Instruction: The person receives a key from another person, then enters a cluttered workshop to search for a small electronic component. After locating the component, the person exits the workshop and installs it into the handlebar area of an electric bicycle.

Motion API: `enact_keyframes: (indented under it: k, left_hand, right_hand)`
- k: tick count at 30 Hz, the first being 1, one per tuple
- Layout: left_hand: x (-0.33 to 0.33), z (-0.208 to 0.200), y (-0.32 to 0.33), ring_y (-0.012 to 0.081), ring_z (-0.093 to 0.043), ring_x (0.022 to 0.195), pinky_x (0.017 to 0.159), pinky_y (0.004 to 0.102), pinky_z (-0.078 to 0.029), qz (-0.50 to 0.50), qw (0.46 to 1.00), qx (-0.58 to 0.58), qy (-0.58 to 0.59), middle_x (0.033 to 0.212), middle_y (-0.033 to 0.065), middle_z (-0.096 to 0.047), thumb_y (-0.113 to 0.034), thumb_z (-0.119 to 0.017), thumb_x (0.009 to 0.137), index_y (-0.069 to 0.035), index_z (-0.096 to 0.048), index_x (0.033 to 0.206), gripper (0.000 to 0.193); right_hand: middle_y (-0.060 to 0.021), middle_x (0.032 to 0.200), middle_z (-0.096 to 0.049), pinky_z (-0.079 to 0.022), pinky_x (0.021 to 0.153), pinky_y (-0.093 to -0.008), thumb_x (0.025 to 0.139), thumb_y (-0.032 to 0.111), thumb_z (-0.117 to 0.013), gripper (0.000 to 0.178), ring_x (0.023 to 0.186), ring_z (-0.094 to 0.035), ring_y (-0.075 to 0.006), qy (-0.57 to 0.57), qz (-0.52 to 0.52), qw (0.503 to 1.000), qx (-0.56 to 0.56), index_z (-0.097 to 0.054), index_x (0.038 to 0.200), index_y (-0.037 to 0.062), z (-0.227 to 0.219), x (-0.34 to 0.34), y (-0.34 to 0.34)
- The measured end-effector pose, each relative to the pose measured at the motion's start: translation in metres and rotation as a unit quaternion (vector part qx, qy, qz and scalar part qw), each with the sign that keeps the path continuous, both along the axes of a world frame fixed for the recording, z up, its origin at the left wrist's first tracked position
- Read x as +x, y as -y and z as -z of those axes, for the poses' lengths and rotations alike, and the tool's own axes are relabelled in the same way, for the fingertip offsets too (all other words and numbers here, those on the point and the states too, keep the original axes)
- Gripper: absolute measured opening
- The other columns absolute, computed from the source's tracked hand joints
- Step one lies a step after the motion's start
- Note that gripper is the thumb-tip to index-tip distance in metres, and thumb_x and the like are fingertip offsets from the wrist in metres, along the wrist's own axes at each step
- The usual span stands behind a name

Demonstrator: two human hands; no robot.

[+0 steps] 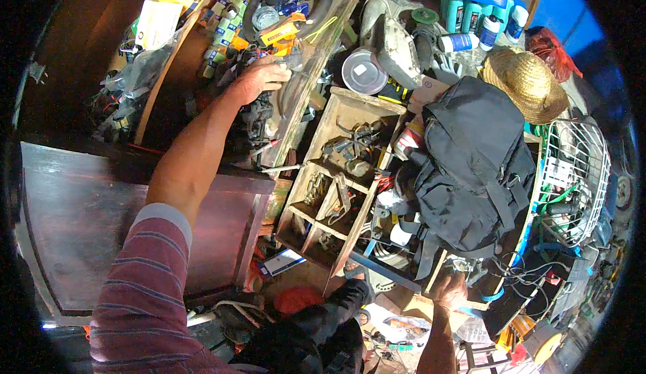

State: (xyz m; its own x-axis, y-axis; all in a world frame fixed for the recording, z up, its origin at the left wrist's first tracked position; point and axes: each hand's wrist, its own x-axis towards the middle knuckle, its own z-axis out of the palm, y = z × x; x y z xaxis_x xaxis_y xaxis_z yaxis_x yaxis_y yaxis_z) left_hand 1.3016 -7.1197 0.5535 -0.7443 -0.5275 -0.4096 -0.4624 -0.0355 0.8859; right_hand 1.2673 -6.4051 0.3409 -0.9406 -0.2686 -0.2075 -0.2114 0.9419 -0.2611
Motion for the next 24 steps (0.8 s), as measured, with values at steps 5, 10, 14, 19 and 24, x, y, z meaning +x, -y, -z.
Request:
enact_keyframes:
  k: [5,10,14,19,24]
  left_hand:
    - [-0.006,-0.008,-0.01,0.027,-0.065,0.103,0.088,0.0425,-0.052,-0.028,0.998,0.041,0.034,0.113,0.0138,-0.066,-0.028,-0.059,0.094,-0.006,-0.056,0.121,0.035]
    - [0.032,0.037,0.048,0.0312,-0.067,0.101,0.082,0.045,-0.054,-0.087,0.835,-0.407,0.361,0.116,0.0185,-0.066,-0.03,-0.064,0.083,0.001,-0.058,0.122,0.051]
    - [0.054,0.027,0.026,0.0347,-0.063,0.109,0.089,0.0447,-0.051,0.145,0.688,-0.48,0.525,0.12,0.0205,-0.064,-0.019,-0.058,0.08,-0.003,-0.068,0.111,0.036]
    - [0.084,0.076,0.003,0.0331,-0.06,0.117,0.096,0.0437,-0.049,0.395,0.582,-0.388,0.596,0.126,0.0174,-0.062,-0.012,-0.057,0.08,-0.006,-0.07,0.113,0.036]
    - [0.083,0.068,0.005,0.035,-0.063,0.111,0.091,0.0442,-0.052,0.294,0.629,-0.419,0.585,0.121,0.0176,-0.064,-0.013,-0.062,0.077,-0.002,-0.065,0.115,0.04]
  right_hand:
    - [-0.0206,0.09,-0.065,-0.048,0.074,-0.0493,0.085,0.027,-0.057,0.031,0.083,-0.062,-0.0414,-0.007,-0.006,1.0,-0.01,-0.059,0.11,0.01,-0.006,0.001,0.003]
    - [-0.02,0.091,-0.066,-0.048,0.074,-0.0492,0.085,0.029,-0.057,0.032,0.084,-0.062,-0.041,0.013,-0.019,1.0,0.003,-0.059,0.11,0.01,-0.005,-0.002,0.006]
    - [-0.0198,0.091,-0.066,-0.048,0.074,-0.0498,0.085,0.03,-0.057,0.03,0.084,-0.063,-0.0411,-0.001,-0.01,1.0,0.0,-0.059,0.108,0.0103,-0.005,-0.001,0.002]
    - [-0.0208,0.089,-0.065,-0.048,0.075,-0.0496,0.082,0.025,-0.057,0.029,0.083,-0.062,-0.0424,-0.003,-0.002,1.0,-0.015,-0.06,0.104,0.0063,-0.005,-0.002,0.005]
    - [-0.0205,0.088,-0.064,-0.048,0.074,-0.0498,0.08,0.022,-0.061,0.028,0.082,-0.061,-0.043,-0.015,0.005,1.0,-0.022,-0.06,0.101,0.0036,-0.008,0.0,0.007]
